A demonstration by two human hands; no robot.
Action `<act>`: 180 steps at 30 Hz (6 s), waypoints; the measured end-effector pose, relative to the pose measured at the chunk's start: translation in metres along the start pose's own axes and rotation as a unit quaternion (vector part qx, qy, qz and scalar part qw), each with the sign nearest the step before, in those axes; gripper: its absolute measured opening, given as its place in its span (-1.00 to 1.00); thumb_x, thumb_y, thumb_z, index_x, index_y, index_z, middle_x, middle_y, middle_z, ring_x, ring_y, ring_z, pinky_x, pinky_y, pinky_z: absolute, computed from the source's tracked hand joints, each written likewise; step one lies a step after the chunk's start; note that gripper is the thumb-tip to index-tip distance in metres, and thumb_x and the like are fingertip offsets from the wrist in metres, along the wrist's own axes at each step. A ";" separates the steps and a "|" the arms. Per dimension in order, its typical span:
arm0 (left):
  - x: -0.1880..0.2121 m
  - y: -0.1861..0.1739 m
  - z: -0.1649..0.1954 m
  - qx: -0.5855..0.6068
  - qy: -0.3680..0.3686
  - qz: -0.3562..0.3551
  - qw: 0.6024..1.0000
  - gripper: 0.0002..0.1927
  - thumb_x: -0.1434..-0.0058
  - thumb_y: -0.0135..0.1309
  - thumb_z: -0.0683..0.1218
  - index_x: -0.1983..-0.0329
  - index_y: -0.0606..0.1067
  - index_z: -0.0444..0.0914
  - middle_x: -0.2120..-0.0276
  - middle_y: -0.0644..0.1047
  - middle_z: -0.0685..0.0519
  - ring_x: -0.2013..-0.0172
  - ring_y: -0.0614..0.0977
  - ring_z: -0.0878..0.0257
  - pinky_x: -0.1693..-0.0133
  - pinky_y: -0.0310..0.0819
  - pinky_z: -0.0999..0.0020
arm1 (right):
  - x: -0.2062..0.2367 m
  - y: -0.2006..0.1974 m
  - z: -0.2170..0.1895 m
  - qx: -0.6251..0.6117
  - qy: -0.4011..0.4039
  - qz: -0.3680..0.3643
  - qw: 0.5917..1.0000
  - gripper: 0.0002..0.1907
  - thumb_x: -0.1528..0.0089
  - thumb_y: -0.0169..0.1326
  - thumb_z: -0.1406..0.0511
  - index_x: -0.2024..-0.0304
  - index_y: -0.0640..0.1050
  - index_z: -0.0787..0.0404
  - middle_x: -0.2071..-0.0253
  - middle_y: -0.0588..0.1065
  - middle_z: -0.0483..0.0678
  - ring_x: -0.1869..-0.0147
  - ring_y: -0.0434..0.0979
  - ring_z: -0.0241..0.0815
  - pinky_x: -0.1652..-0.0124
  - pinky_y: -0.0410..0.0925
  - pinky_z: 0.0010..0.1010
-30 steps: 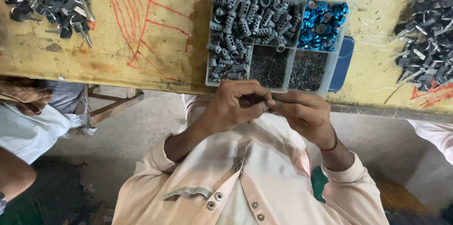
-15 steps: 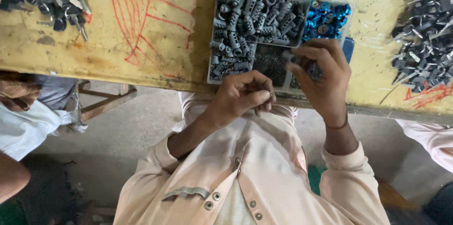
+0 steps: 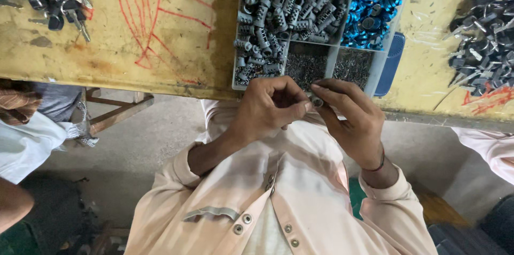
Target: The person sits at a workbench and repeatedly assembles small hardware parts, picking tiny metal pieces from a compartment box and pressing them into gray plastic anchor bodies by hand, then setting the finished assemblies aside on the bench.
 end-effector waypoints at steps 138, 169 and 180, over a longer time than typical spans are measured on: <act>0.010 0.049 0.060 -0.293 0.335 -0.053 0.894 -0.59 -0.27 0.11 -0.44 -0.15 0.41 -0.30 0.02 0.54 -0.06 -0.01 0.65 0.03 -0.01 0.60 0.22 | 0.036 -0.077 0.087 -0.381 0.058 0.097 0.917 -0.93 -0.47 -0.02 0.31 0.04 0.46 0.17 0.27 0.55 -0.16 0.36 0.44 -0.33 0.06 0.34 -0.43; 0.011 0.025 0.027 -0.207 0.167 -0.015 0.964 -0.55 -0.28 0.17 -0.17 -0.23 0.36 -0.27 0.15 0.58 -0.06 0.26 0.67 0.11 0.17 0.61 0.27 | 0.020 -0.068 0.049 0.054 0.135 0.140 0.979 -0.55 -0.42 -0.16 0.47 -0.38 0.30 0.29 0.16 0.42 0.26 0.26 0.39 0.15 0.26 0.31 -0.17; 0.032 -0.028 0.074 -0.718 0.214 0.094 0.655 -0.77 -0.19 0.08 -0.13 0.08 0.54 -0.21 0.17 0.54 -0.01 0.13 0.61 0.07 0.22 0.51 0.07 | -0.020 -0.040 0.025 0.003 0.055 0.002 0.998 -0.88 -0.40 0.04 0.34 0.09 0.56 0.26 0.13 0.53 0.01 0.08 0.58 -0.05 0.15 0.43 -0.30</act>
Point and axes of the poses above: each hand's wrist, its own x-axis away from the middle knuckle, its own y-axis out of the palm, z = x × y, the point moved 10 cm from there along -x, towards the middle knuckle
